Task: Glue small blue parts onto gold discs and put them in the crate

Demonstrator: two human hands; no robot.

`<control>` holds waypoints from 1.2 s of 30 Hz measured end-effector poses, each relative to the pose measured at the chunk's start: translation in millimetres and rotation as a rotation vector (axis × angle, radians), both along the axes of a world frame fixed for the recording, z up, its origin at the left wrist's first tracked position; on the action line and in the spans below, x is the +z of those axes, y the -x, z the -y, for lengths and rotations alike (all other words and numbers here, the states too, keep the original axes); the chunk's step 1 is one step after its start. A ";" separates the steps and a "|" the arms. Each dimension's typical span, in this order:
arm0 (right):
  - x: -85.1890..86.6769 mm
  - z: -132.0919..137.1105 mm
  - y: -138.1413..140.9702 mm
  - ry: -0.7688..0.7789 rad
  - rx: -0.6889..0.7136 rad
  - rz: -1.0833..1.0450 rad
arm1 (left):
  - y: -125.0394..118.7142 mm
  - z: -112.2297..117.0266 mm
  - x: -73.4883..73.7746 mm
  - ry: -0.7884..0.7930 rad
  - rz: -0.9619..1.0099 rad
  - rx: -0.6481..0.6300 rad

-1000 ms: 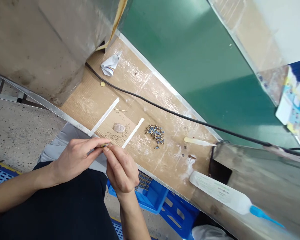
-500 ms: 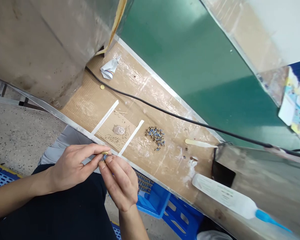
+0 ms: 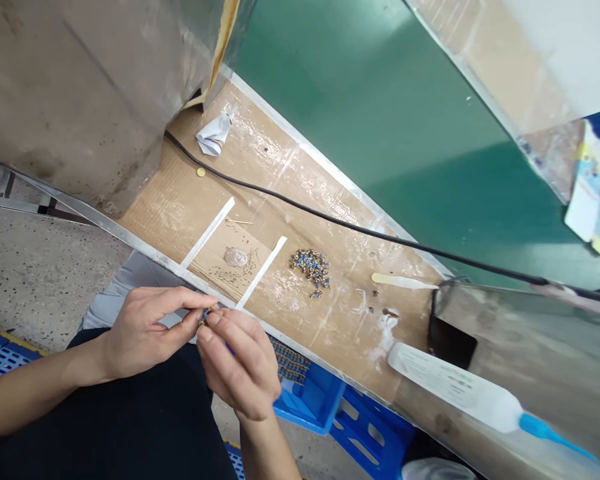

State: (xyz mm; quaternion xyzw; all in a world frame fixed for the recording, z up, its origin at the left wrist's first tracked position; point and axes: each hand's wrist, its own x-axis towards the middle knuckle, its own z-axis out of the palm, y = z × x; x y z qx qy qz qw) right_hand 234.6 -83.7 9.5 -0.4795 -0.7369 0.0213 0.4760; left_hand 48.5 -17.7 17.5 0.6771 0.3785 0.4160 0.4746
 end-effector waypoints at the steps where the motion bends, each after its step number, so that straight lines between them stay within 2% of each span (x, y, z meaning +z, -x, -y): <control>1: 1.5 -1.4 0.8 0.062 -0.043 -0.073 | -0.6 0.2 -1.0 0.010 0.000 -0.003; 4: 4.7 -5.2 2.5 0.283 -0.170 -0.282 | -3.3 1.4 -3.6 0.014 0.010 -0.009; 6: 5.0 -7.8 3.2 0.372 -0.168 -0.359 | -5.3 2.2 -4.8 0.000 0.011 -0.014; 9: 4.0 -10.2 4.1 0.403 -0.128 -0.402 | -7.7 3.1 -5.5 -0.018 -0.004 -0.019; 17: -0.7 -4.8 3.2 0.426 -0.134 -0.475 | -13.3 6.8 -4.7 -0.013 0.015 -0.054; 20: -11.6 -0.5 -1.9 0.414 -0.131 -0.477 | -16.6 4.9 -8.2 0.178 -0.008 -0.061; 25: -26.8 10.5 -7.4 0.229 -0.136 -0.312 | -22.3 -1.1 -15.2 0.580 0.118 -0.183; 29: -25.8 25.5 -4.6 0.205 -0.218 -0.237 | -27.5 -2.5 -21.9 0.704 0.135 -0.335; 32: -27.1 46.8 -10.4 0.291 -0.305 -0.308 | -32.7 -3.2 -32.7 0.755 0.112 -0.484; 34: -31.7 72.5 -24.4 0.400 -0.420 -0.376 | -34.1 -3.2 -39.5 0.751 0.041 -0.566; 36: -41.5 107.6 -50.3 0.569 -0.632 -0.413 | -32.4 -3.5 -44.0 0.747 -0.081 -0.595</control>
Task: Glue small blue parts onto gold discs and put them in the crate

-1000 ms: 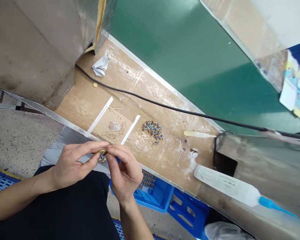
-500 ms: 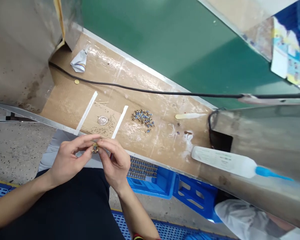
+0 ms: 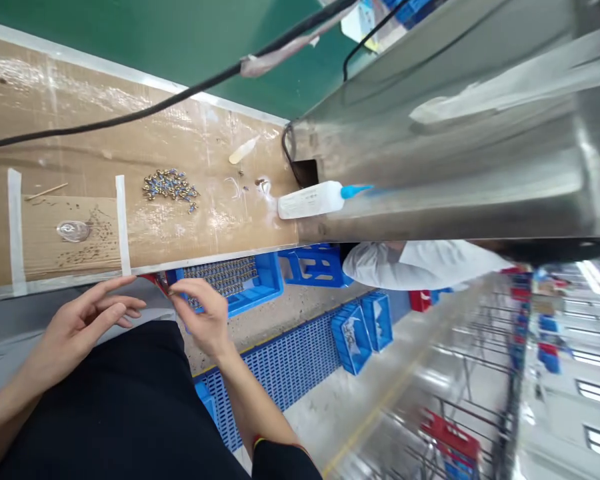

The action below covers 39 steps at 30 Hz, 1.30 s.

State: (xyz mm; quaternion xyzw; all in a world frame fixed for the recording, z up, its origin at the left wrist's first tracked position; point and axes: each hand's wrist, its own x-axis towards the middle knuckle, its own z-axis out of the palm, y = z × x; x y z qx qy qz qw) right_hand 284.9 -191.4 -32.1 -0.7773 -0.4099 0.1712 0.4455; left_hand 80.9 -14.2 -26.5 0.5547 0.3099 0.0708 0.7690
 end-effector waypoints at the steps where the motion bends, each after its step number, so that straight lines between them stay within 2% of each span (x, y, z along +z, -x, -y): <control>1: -7.5 19.5 -17.7 0.126 -0.111 -0.005 | 1.8 -0.5 -1.5 -0.016 -0.056 -0.023; 2: -16.6 39.0 -38.1 0.278 -0.227 -0.003 | 4.0 -1.4 -2.7 -0.028 -0.107 -0.036; 4: -38.4 74.7 -83.2 0.426 -0.343 0.010 | 8.3 -3.5 -5.0 -0.046 -0.169 -0.049; 7: -72.7 113.2 -145.6 0.657 -0.387 0.008 | 12.7 -5.9 -7.8 -0.066 -0.187 -0.060; 9: -92.9 128.2 -174.7 0.827 -0.391 0.013 | 14.3 -6.0 -8.1 -0.073 -0.187 -0.066; 12: -118.9 139.6 -198.8 1.068 -0.373 0.012 | 16.2 -4.5 -5.8 -0.085 -0.193 -0.057; 15: -140.2 144.8 -209.1 1.263 -0.346 0.004 | 17.6 -2.6 -2.9 -0.089 -0.204 -0.039; 20: -164.2 149.2 -217.1 1.455 -0.308 0.014 | 18.2 -0.5 -1.7 -0.093 -0.224 -0.035; 25: -174.0 150.5 -220.1 1.524 -0.263 0.014 | 17.6 -0.8 -0.2 -0.126 -0.243 -0.061; 32: -169.2 146.9 -217.3 1.535 -0.221 0.019 | 16.7 -3.3 2.9 -0.123 -0.252 -0.053; 36: -157.2 137.2 -209.1 1.535 -0.219 0.033 | 17.9 -3.4 -0.6 -0.103 -0.249 -0.056; 39: -133.0 127.0 -202.6 1.500 -0.208 0.044 | 19.8 -3.9 -3.3 -0.097 -0.243 -0.064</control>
